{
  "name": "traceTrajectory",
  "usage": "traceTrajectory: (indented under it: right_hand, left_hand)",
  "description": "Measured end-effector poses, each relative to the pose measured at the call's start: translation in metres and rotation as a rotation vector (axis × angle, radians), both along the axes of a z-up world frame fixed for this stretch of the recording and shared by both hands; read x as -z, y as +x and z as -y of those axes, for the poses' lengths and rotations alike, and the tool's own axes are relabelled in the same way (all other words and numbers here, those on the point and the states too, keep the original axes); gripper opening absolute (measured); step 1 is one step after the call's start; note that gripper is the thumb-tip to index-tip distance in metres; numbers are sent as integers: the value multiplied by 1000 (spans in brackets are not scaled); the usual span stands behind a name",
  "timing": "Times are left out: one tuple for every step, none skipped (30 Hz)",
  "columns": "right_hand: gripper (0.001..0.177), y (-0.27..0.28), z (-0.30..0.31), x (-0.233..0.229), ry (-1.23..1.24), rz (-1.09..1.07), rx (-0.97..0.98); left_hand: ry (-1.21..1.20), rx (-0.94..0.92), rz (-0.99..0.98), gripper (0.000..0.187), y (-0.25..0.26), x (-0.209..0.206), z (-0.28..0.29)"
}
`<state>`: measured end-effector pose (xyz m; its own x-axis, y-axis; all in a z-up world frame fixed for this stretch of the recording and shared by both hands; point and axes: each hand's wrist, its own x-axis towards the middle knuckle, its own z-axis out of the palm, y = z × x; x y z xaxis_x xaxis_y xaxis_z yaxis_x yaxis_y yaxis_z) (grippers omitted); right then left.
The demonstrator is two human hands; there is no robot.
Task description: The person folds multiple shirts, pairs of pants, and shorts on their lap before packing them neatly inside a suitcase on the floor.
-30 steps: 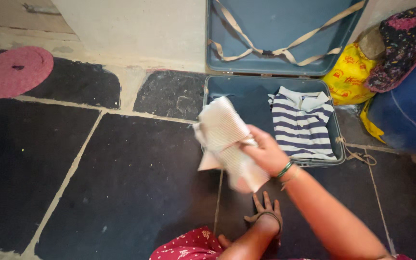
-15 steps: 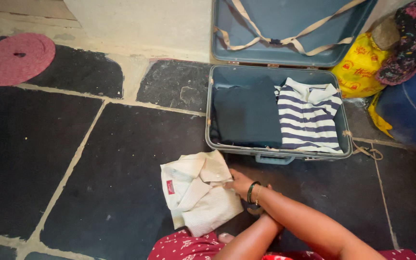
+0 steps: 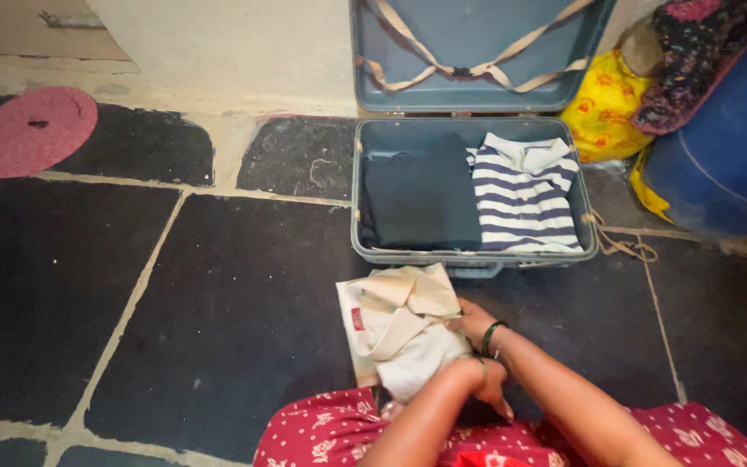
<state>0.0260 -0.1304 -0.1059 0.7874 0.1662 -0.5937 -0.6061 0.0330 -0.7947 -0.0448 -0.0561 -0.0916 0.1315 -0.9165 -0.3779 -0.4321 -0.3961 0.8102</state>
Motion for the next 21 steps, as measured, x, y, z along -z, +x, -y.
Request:
traceTrajectory:
  right_hand:
    - [57, -3, 12, 3, -2, 28, 1]
    - [55, -4, 23, 6, -6, 55, 0]
    - [53, -7, 34, 8, -11, 82, -1]
    - [50, -10, 47, 8, -93, 135, -14]
    - [47, -15, 59, 7, -175, 188, -27]
    - [44, -21, 68, 6, -257, 242, -39]
    - [41, -30, 75, 3, -342, 270, -44]
    - [39, -39, 79, -1, -427, 298, -47]
    - [37, -44, 80, -6, -511, 325, -50]
    - [37, -46, 80, -14, -650, 304, -87]
    - [39, -50, 79, -23, -788, 282, -122]
    - [40, -54, 78, -34, -927, 252, -158]
    - [39, -52, 77, -46, -999, 345, -147]
    - [38, -48, 74, -58, -1069, 434, -137]
    - [38, -43, 72, -68, -1137, 525, -126]
    - [41, -36, 74, -77, -1126, 498, -108]
    - [45, -24, 77, -82, -1114, 472, -90]
    - [49, -22, 77, -81, -1100, 442, -74]
    - [57, -27, 81, -75, -1127, 416, -149]
    - [67, -21, 87, -69, -1153, 403, -215]
    - [77, -14, 89, -60, -1178, 390, -283]
  left_hand:
    - [-79, -53, -43, 61, 8, -1, -14]
    - [-158, -122, -74, 60, 19, -5, -30]
    - [-143, -237, -104, 50, 29, -11, -51]
    - [-127, -353, -130, 41, 40, -16, -78]
    - [-233, -507, -70, 26, 51, -23, -106]
    - [-284, -766, -274, 23, 58, -32, -125]
    - [-147, -1079, -2, 24, 62, -41, -152]
    - [-159, -1270, 132, 32, 61, -49, -173]
    - [-170, -1458, 271, 39, 60, -57, -183]
    - [-370, -1605, 123, 46, 61, -62, -180]
    - [-576, -1736, -35, 53, 62, -65, -177]
    - [-782, -1850, -209, 59, 62, -66, -173]
    - [-717, -1850, -147, 67, 61, -66, -170]
    - [-649, -1848, -87, 74, 58, -65, -168]
    - [-581, -1844, -27, 81, 57, -67, -168]
    - [-303, -1885, -14, 91, 55, -68, -166]
    - [-24, -1903, 0, 100, 55, -71, -166]
    - [262, -1900, 14, 110, 52, -74, -167]
    - [403, -1821, -36, 111, 45, -77, -163]
    - [528, -1741, -73, 113, 44, -80, -156]
    - [650, -1658, -110, 115, 43, -80, -148]
